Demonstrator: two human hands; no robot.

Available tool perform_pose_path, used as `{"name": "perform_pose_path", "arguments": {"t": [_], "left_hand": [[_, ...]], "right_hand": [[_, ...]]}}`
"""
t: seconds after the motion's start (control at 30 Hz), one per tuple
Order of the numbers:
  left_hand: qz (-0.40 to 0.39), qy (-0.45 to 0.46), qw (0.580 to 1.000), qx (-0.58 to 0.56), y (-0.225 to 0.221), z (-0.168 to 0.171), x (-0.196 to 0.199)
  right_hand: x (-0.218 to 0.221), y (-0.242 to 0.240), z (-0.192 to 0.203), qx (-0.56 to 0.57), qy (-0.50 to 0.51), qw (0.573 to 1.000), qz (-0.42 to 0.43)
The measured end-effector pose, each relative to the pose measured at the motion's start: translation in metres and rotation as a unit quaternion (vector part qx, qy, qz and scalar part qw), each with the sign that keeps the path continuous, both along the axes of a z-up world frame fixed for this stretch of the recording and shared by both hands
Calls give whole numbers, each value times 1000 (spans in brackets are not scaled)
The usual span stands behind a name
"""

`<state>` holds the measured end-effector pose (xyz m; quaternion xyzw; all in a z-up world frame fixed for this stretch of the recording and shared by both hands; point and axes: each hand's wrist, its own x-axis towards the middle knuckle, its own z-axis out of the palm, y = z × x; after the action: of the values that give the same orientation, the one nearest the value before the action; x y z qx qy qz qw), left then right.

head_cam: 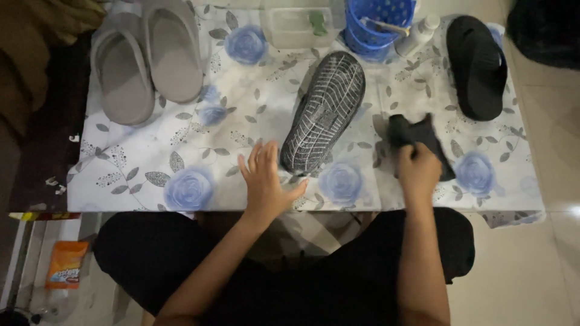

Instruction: Applying a substance to a shoe sole with a brush and then wiping it clean with a cloth.

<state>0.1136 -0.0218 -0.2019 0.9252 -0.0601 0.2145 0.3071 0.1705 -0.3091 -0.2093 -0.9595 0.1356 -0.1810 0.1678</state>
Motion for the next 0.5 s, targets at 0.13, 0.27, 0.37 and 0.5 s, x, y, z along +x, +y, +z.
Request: {"name": "perform_pose_path", "arguments": {"t": [0.13,0.27,0.37,0.5], "left_hand": [[-78,-54,993,-69,-5,10,-14],[-190,70,949,-242,-23,31,-29],[-200,57,949,-238,-29,51,-29],[-53,-9,998,-29,-41,40,-5]], "right_hand": [[-27,-16,7,319,-71,944,50],[-66,21,31,614,-145,776,8],[-86,49,62,711,-177,681,-13],[-97,54,69,774,-178,606,-45]]}}
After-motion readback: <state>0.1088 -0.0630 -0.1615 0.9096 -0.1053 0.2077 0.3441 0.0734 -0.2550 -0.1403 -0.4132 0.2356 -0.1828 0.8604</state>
